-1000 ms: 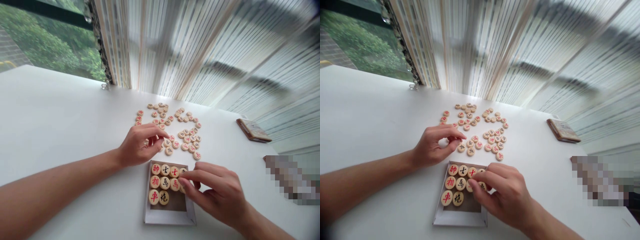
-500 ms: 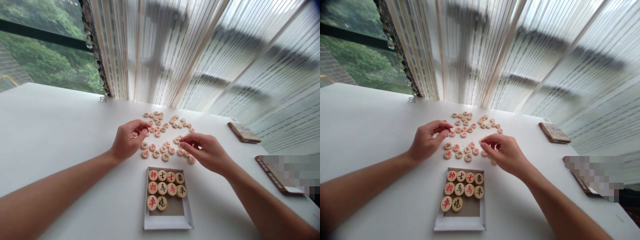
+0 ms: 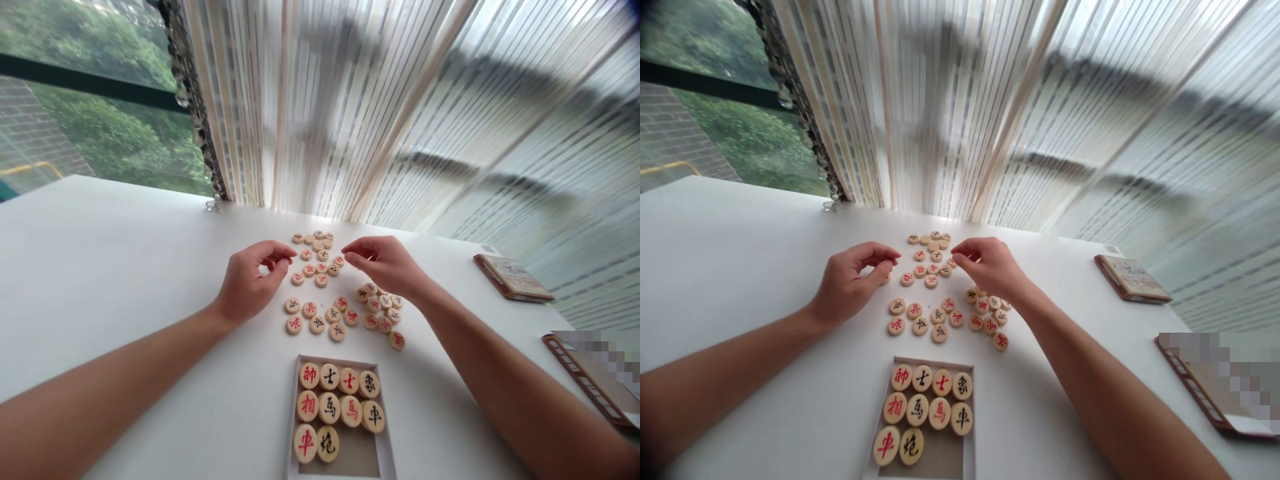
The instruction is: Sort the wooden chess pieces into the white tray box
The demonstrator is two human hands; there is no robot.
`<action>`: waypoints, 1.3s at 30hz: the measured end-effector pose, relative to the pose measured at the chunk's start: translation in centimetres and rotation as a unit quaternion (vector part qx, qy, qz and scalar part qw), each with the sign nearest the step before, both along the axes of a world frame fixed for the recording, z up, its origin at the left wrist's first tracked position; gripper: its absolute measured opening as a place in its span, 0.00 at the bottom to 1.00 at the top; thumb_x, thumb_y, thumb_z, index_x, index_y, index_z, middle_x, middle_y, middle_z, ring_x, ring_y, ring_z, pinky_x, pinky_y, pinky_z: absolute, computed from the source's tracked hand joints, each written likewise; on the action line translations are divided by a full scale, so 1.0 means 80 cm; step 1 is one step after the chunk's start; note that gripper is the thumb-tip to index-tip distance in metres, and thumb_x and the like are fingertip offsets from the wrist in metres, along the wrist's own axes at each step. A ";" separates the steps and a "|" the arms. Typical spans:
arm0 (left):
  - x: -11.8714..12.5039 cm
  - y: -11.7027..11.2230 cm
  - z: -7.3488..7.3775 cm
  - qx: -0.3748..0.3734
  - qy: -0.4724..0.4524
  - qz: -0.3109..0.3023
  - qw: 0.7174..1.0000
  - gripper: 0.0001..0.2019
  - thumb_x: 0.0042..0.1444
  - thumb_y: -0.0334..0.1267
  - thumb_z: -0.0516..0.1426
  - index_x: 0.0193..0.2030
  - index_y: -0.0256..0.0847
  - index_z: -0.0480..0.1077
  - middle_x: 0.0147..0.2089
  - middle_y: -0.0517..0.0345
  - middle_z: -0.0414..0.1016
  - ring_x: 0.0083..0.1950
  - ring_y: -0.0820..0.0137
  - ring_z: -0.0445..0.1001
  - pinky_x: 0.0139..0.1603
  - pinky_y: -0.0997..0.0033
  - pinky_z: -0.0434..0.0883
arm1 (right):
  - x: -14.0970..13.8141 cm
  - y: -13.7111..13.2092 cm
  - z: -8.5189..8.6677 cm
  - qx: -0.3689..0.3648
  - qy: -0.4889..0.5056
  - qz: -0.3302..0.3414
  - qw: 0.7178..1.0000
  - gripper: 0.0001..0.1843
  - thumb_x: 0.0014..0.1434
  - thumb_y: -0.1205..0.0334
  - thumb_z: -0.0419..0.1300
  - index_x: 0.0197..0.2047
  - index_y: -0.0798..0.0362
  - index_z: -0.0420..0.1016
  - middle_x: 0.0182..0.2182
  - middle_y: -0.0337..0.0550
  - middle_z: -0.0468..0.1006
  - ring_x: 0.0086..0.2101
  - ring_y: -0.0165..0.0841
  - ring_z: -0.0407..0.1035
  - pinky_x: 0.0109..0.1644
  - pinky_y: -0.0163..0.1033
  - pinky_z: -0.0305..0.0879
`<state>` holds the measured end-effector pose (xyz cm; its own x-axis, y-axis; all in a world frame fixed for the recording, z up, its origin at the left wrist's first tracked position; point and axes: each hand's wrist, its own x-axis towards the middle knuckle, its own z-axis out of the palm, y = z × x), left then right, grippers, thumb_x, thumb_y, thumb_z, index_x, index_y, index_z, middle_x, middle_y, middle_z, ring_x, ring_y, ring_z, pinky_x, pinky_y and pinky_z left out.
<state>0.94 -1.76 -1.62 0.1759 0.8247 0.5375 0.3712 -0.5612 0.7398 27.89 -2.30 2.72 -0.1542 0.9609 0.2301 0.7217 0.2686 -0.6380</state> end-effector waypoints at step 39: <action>0.030 -0.048 0.005 -0.151 -0.189 -0.176 0.954 0.08 0.60 0.38 0.69 0.43 0.36 0.84 0.40 0.50 0.88 0.39 0.64 0.86 0.41 0.69 0.85 | -0.051 -0.054 -0.018 -0.246 0.458 0.082 0.850 0.17 0.48 0.58 0.83 0.40 0.52 0.88 0.36 0.43 0.88 0.35 0.32 0.82 0.42 0.37 0.80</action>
